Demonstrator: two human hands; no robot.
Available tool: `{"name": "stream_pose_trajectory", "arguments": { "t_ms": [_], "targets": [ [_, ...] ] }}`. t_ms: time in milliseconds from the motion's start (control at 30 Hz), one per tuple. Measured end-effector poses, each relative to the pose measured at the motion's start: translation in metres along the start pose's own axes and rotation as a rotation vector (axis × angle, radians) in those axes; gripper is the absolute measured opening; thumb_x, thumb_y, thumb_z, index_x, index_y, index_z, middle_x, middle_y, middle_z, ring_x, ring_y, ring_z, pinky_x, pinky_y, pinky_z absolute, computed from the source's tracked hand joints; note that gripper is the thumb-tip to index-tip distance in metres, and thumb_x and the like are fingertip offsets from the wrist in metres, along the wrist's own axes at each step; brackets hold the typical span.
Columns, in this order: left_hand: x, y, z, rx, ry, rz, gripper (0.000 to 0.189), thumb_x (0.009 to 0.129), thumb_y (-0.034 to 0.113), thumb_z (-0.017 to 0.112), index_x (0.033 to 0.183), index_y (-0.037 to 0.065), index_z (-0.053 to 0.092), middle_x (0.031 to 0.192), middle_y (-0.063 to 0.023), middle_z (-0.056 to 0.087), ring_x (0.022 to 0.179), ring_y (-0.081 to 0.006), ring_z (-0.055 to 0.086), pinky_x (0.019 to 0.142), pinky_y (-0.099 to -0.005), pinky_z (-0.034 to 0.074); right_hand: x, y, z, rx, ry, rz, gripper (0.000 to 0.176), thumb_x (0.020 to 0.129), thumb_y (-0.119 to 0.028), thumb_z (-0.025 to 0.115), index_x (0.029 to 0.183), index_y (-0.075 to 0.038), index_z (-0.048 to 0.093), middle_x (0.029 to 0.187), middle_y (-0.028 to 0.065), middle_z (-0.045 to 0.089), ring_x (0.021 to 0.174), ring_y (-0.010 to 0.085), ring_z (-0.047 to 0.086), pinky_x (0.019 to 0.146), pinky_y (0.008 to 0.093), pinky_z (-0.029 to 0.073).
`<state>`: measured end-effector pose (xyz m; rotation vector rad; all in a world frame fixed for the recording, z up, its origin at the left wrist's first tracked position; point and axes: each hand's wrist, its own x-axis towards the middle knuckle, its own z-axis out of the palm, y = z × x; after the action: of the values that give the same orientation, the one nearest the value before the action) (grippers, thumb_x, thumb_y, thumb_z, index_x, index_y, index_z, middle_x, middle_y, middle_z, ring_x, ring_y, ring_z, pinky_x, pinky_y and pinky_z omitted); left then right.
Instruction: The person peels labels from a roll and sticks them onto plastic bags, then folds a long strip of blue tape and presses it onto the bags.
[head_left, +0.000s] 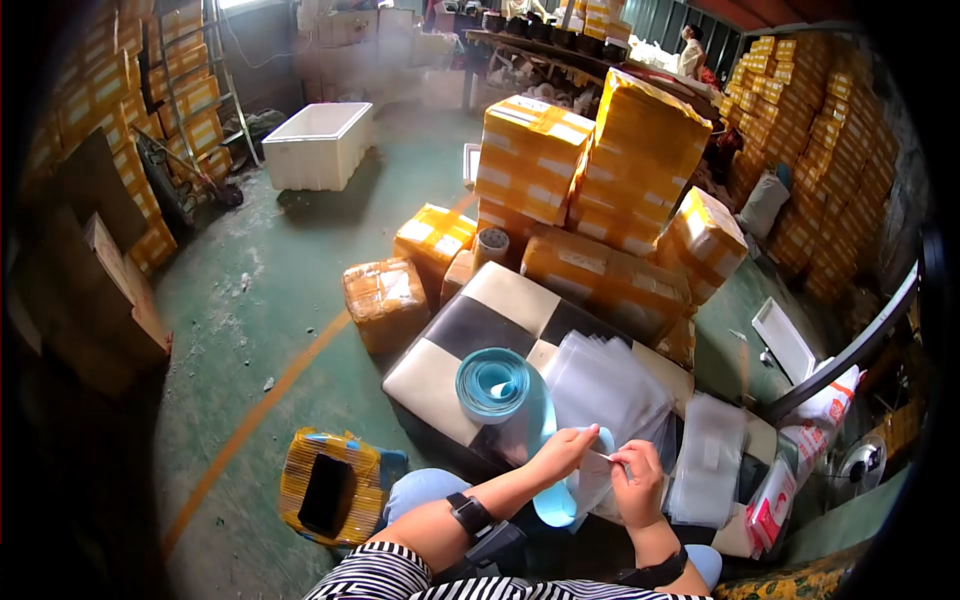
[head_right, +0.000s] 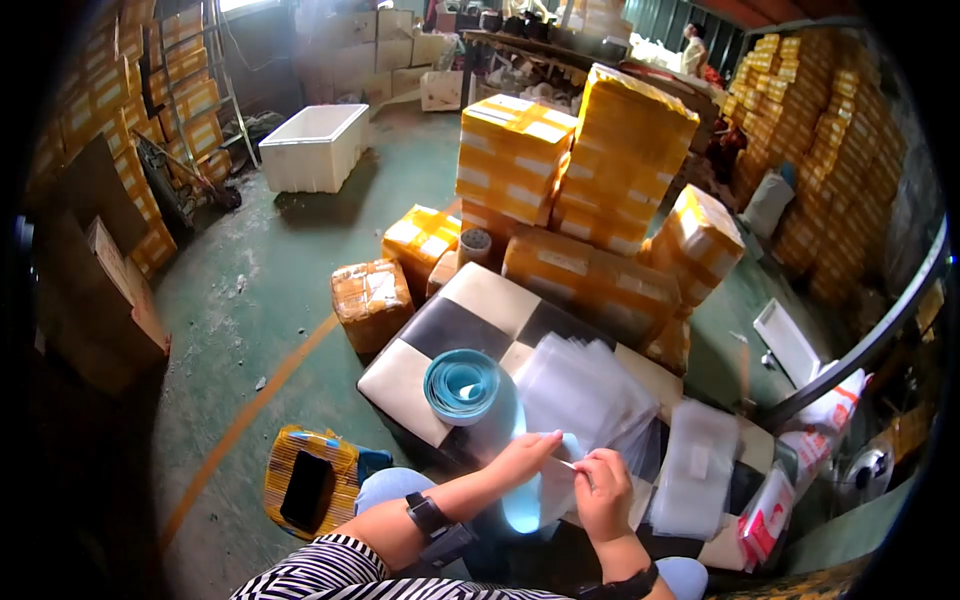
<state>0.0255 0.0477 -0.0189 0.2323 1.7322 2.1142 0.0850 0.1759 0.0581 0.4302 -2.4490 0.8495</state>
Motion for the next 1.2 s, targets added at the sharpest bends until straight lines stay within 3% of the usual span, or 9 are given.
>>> {"name": "stream_pose_trajectory", "arguments": {
  "t_ms": [133, 267, 400, 533, 600, 633, 767, 967, 1200],
  "targets": [
    [-0.006, 0.022, -0.002, -0.377, -0.001, -0.214, 0.041, 0.089, 0.039, 0.041, 0.08, 0.001, 0.053, 0.064, -0.0047, 0.052, 0.053, -0.0133, 0.048, 0.056, -0.026, 0.042, 0.003, 0.002, -0.009, 0.073, 0.077, -0.083, 0.017, 0.066, 0.005, 0.06, 0.077, -0.005, 0.052, 0.079, 0.0107, 0.053, 0.072, 0.0257, 0.053, 0.064, 0.0318, 0.044],
    [-0.002, 0.011, -0.001, -0.421, -0.004, -0.198, 0.042, 0.089, 0.039, 0.04, 0.078, 0.001, 0.054, 0.061, -0.0054, 0.052, 0.052, -0.0142, 0.05, 0.054, -0.0268, 0.042, 0.006, 0.009, -0.025, 0.404, 0.188, 0.029, 0.013, 0.074, 0.001, 0.059, 0.08, -0.005, 0.05, 0.081, 0.0079, 0.053, 0.074, 0.0184, 0.053, 0.068, 0.0272, 0.043],
    [0.002, -0.004, 0.003, -0.152, 0.032, -0.07, 0.046, 0.089, 0.038, 0.04, 0.07, -0.001, 0.053, 0.062, -0.0081, 0.056, 0.052, -0.0164, 0.05, 0.052, -0.0286, 0.041, 0.011, 0.018, -0.048, 0.546, 0.366, 0.238, 0.012, 0.082, -0.015, 0.06, 0.082, -0.006, 0.051, 0.083, 0.0024, 0.052, 0.078, 0.0103, 0.049, 0.075, 0.022, 0.038],
    [-0.002, 0.0, 0.003, 0.252, -0.02, 0.052, 0.044, 0.089, 0.036, 0.04, 0.078, -0.004, 0.056, 0.066, -0.0125, 0.057, 0.059, -0.0192, 0.052, 0.059, -0.0329, 0.042, 0.0, 0.055, -0.056, 0.454, 0.379, 0.326, 0.007, 0.082, -0.004, 0.056, 0.088, -0.003, 0.052, 0.085, 0.0013, 0.052, 0.078, 0.0095, 0.05, 0.074, 0.0217, 0.041],
    [-0.011, 0.004, 0.011, 0.483, -0.135, 0.071, 0.045, 0.089, 0.036, 0.039, 0.079, -0.004, 0.058, 0.068, -0.0183, 0.057, 0.063, -0.0252, 0.056, 0.062, -0.0376, 0.042, 0.005, 0.054, -0.056, 0.484, 0.342, 0.404, 0.007, 0.082, 0.0, 0.051, 0.088, -0.002, 0.052, 0.078, 0.0021, 0.053, 0.071, 0.0099, 0.051, 0.068, 0.0222, 0.042],
    [-0.017, 0.009, 0.018, 0.569, -0.152, 0.099, 0.05, 0.086, 0.038, 0.042, 0.062, -0.004, 0.053, 0.061, -0.0249, 0.05, 0.06, -0.0416, 0.048, 0.057, -0.0457, 0.038, 0.008, 0.056, -0.054, 0.502, 0.345, 0.432, 0.007, 0.081, 0.001, 0.05, 0.088, -0.001, 0.051, 0.075, 0.0026, 0.053, 0.069, 0.0101, 0.051, 0.067, 0.0222, 0.042],
    [-0.033, 0.009, 0.034, 0.856, -0.4, 0.209, 0.046, 0.085, 0.034, 0.042, 0.058, -0.001, 0.055, 0.058, -0.019, 0.053, 0.059, -0.0369, 0.052, 0.057, -0.044, 0.042, 0.023, 0.096, -0.032, 0.738, 0.215, 0.655, 0.01, 0.081, -0.002, 0.053, 0.09, -0.001, 0.052, 0.075, 0.0035, 0.054, 0.065, 0.0104, 0.051, 0.061, 0.0222, 0.043],
    [-0.035, 0.01, 0.035, 1.041, -0.663, 0.15, 0.04, 0.084, 0.033, 0.046, 0.067, 0.0, 0.06, 0.063, -0.0173, 0.057, 0.06, -0.0357, 0.056, 0.058, -0.0425, 0.045, 0.063, 0.145, 0.035, 0.539, -0.227, 1.025, 0.012, 0.078, -0.013, 0.059, 0.084, -0.003, 0.056, 0.069, 0.0016, 0.056, 0.057, 0.0085, 0.05, 0.05, 0.0214, 0.041],
    [-0.034, -0.001, 0.033, 1.024, -0.65, 0.249, 0.039, 0.083, 0.034, 0.045, 0.065, 0.002, 0.058, 0.058, -0.0145, 0.056, 0.055, -0.0335, 0.055, 0.051, -0.0412, 0.044, 0.074, 0.161, 0.083, 0.484, -0.265, 1.028, 0.011, 0.077, -0.013, 0.06, 0.079, -0.003, 0.056, 0.064, 0.0027, 0.055, 0.048, 0.009, 0.047, 0.04, 0.0221, 0.037]
  ]
}}
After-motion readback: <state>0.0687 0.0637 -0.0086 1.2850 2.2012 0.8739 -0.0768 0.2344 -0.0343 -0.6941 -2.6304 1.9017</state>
